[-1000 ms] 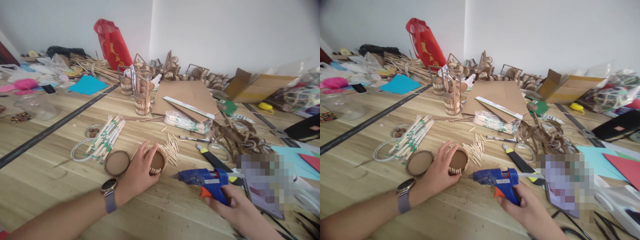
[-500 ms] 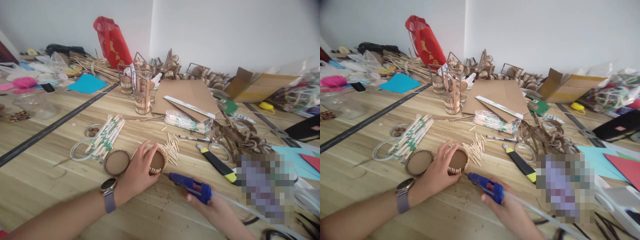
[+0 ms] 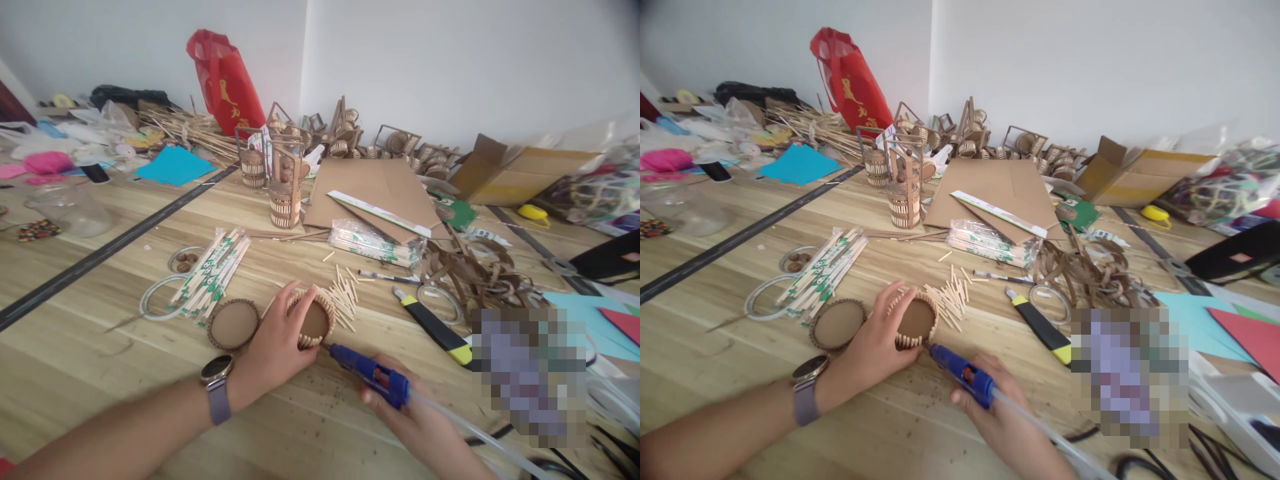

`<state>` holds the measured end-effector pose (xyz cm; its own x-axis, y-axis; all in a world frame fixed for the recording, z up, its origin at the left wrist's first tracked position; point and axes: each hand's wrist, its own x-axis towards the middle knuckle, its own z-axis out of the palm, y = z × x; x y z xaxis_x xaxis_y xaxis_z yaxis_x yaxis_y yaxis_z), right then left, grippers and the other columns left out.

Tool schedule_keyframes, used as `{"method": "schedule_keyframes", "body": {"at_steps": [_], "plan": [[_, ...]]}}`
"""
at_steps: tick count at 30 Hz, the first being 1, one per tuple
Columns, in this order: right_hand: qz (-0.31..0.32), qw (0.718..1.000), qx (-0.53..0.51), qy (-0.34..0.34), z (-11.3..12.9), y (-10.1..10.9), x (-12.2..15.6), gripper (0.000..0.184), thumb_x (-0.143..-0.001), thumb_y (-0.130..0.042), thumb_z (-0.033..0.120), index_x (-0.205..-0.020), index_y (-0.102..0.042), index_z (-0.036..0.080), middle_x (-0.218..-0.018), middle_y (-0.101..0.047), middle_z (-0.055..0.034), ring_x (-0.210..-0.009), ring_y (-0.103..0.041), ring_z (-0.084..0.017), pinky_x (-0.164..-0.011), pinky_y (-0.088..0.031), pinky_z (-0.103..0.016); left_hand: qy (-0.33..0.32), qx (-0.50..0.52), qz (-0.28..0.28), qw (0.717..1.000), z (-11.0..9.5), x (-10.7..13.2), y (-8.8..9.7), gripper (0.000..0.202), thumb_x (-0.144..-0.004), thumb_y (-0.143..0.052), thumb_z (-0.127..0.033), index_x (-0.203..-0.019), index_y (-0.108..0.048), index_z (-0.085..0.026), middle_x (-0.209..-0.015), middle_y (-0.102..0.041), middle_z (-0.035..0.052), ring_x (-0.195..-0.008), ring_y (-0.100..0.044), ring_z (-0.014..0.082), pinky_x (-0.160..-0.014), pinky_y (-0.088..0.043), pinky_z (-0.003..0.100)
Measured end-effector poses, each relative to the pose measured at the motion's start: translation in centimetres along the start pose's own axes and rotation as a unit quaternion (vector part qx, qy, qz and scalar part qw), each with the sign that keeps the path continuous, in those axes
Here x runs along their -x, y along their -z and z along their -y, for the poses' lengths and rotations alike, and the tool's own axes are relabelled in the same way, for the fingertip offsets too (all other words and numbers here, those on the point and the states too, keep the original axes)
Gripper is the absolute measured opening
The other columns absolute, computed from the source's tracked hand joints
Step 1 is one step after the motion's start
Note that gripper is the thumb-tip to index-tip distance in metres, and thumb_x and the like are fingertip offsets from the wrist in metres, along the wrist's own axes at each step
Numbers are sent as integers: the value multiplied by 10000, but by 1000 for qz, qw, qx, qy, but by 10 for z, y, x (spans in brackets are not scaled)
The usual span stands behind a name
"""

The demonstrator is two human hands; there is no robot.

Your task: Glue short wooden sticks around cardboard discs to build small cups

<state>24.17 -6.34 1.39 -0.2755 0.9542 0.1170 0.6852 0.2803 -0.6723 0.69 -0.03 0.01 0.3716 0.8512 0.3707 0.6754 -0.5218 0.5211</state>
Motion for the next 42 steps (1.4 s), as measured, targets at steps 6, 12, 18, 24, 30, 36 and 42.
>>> {"method": "schedule_keyframes", "body": {"at_steps": [6,12,18,24,30,36,42], "plan": [[-10,1000,-2,5,-3,-3,2,321,-886,-543,520,-817,-615,215,-763,-666,-47,-681,-644,-208,-588,-519,-302,5,2,4,1000,-1,2,1,924,-691,-715,-110,-1473,-240,-242,-1478,-299,188,-1394,-326,384,-1086,-389,559],[-17,1000,-5,16,-1,-4,1,346,-887,-543,541,-764,-583,221,-735,-648,-34,-680,-641,-208,-595,-511,-300,5,2,6,1000,-1,1,0,931,-690,-718,-112,-1474,-233,-239,-1473,-301,194,-1393,-329,385,-1086,-388,560],[-17,1000,-6,19,0,-4,0,347,-888,-547,543,-753,-572,224,-729,-636,-26,-675,-631,-200,-598,-507,-291,5,0,5,1000,-1,1,1,922,-693,-715,-107,-1473,-240,-232,-1474,-298,194,-1393,-329,380,-1090,-389,550],[-28,999,9,32,1,-4,0,375,-897,-527,554,-723,-560,223,-689,-616,-21,-634,-612,-188,-570,-497,-283,7,1,5,1000,-1,1,1,928,-685,-724,-109,-1471,-247,-236,-1470,-296,190,-1388,-336,380,-1084,-398,547],[-44,998,20,34,0,-5,0,362,-886,-544,541,-705,-555,228,-653,-594,-8,-604,-592,-182,-545,-480,-277,11,-1,7,1000,-1,1,0,934,-683,-723,-113,-1473,-242,-251,-1468,-306,181,-1386,-340,382,-1084,-394,555],[-35,999,17,32,0,-5,0,366,-891,-535,544,-709,-555,227,-671,-606,-16,-614,-596,-185,-551,-484,-281,5,2,-1,1000,1,1,-1,920,-688,-719,-117,-1471,-253,-245,-1466,-317,182,-1386,-340,383,-1088,-389,557],[-38,999,16,33,2,-4,-1,368,-887,-537,542,-696,-552,228,-663,-606,-15,-622,-604,-188,-569,-496,-285,-2,-3,-2,1000,2,2,-2,940,-680,-721,-107,-1473,-236,-242,-1465,-310,189,-1383,-342,384,-1082,-395,560]]}}
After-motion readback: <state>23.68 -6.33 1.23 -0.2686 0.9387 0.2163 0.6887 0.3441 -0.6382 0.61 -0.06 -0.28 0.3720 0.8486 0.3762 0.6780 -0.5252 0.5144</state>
